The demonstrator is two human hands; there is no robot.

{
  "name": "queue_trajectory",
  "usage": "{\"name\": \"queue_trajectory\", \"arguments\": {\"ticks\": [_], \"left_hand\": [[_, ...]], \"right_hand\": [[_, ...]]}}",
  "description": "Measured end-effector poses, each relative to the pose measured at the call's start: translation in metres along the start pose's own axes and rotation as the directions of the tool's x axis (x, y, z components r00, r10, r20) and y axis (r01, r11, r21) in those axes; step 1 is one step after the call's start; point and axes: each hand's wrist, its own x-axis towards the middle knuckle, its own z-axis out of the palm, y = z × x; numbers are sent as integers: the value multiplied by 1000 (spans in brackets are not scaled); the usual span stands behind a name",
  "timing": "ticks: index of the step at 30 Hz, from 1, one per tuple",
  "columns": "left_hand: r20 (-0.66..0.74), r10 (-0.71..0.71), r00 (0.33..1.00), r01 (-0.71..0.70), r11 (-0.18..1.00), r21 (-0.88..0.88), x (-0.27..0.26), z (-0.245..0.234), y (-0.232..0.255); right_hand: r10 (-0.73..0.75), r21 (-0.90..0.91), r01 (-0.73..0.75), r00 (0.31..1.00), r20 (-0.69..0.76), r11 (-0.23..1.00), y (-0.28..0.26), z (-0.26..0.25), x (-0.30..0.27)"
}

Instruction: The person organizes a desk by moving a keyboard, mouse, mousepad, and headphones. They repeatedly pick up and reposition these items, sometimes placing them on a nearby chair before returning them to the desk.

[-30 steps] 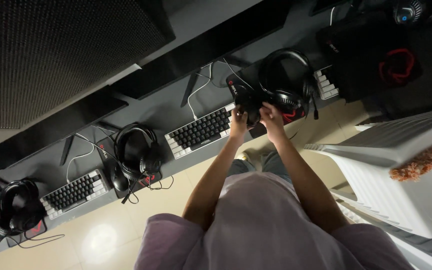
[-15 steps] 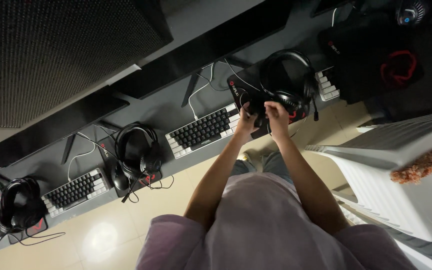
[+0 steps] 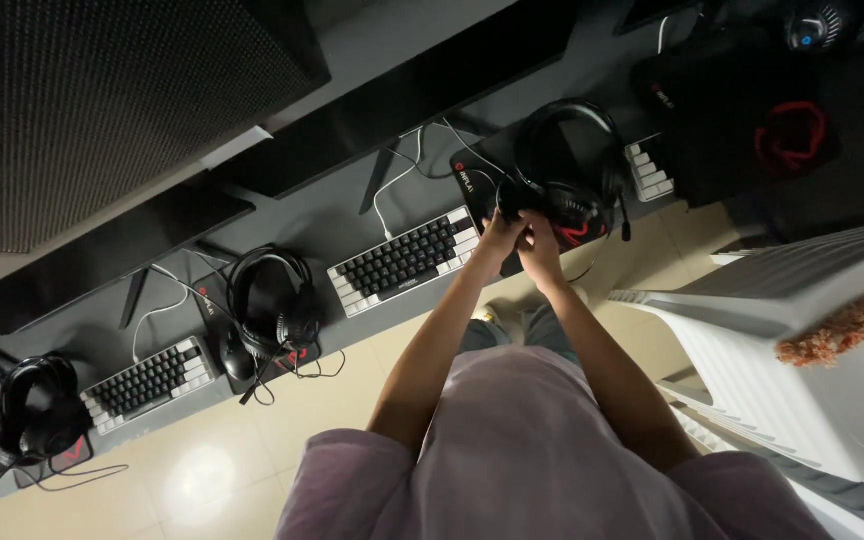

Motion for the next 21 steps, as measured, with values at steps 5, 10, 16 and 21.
{"name": "queue_trajectory", "arguments": {"ticks": [5, 10, 16, 21], "left_hand": [[-38, 219, 975, -205, 954, 220, -10, -12, -10], [-93, 455, 885, -405, 854, 327, -50, -24, 24], [-50, 702, 710, -640, 673, 370, -117, 0, 165], [104, 639, 762, -648, 756, 99, -106, 61, 226]], "right_hand": [[-72, -73, 72, 997, 5, 995, -28, -10, -3], [-173, -140, 174, 985, 19, 975, -93, -37, -15], [-179, -54, 184, 981, 80, 981, -189, -101, -13], [-307, -142, 303, 952, -7, 942, -217, -186, 23]]}}
